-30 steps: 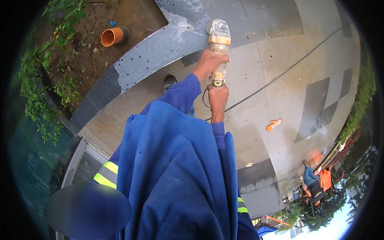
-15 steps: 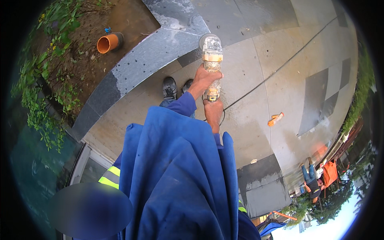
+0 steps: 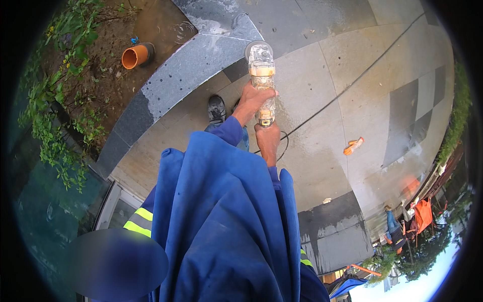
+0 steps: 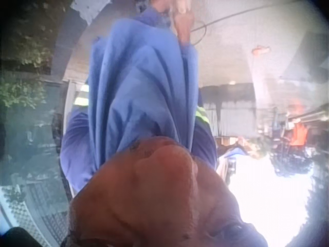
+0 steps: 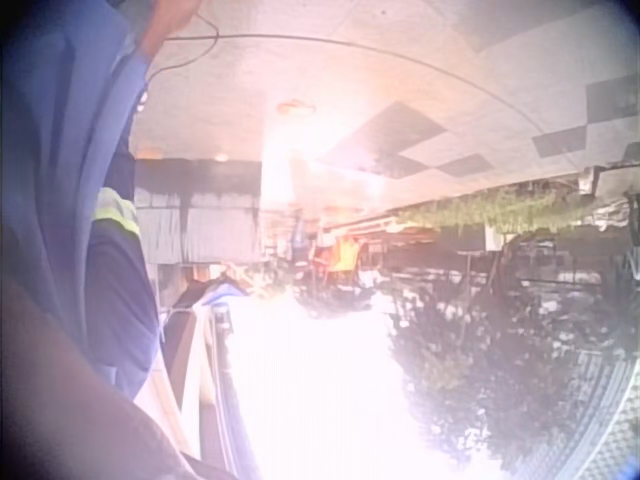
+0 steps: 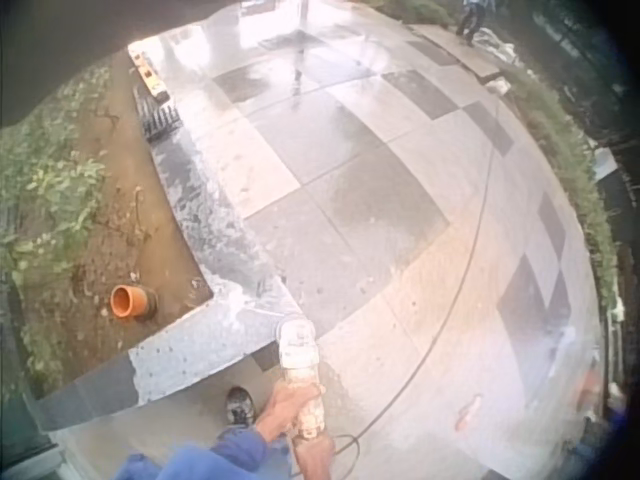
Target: The person uses a handheld electric grinder to smooth a concrete surface. They move the tool back and forth along a linear section of the floor, generating dust as they work.
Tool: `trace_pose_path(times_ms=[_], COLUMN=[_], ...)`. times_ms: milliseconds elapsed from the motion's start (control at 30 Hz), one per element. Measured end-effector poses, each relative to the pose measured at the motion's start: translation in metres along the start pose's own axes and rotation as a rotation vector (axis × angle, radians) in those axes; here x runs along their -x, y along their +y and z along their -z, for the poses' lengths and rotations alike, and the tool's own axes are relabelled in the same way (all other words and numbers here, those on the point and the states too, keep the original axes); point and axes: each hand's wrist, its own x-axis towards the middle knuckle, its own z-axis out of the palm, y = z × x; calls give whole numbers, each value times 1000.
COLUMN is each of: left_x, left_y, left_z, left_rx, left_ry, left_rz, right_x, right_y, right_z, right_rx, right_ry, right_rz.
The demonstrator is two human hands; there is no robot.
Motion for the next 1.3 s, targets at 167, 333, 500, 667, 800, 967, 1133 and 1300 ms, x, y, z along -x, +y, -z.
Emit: trace_pose_path(times_ms=[167,333,500,667,800,967,1133,1300], left_x=[-17,-30,-1,-24,-29,-17,-23,-27], left_y=[11,23,5,9,24,1,9,15], left_z=[-21,7,-1,-12,-14,1,-13,-4], left_rx=[-8,10,50,-27,29,-21,-11,64], left_ry=[-36,53,-5,-38,-1,-29,-64,-43], left_rz=[-37,-2,0,-38,-20,-27,-33,-6], right_x=[-23,-33,-3,-23,-37,-10,-17,-24], right_y=[-2,-20,-8,-10,-15,-12,-14,-20], right_z=[10,-6,8,9,2,3,9,7], right_rx=[-12,67,77,5,60,56,51,113], right_ry=[33,-50,5,-18,49,26,20,1], right_rz=[-5,67,13,-7,76,21,-16,9])
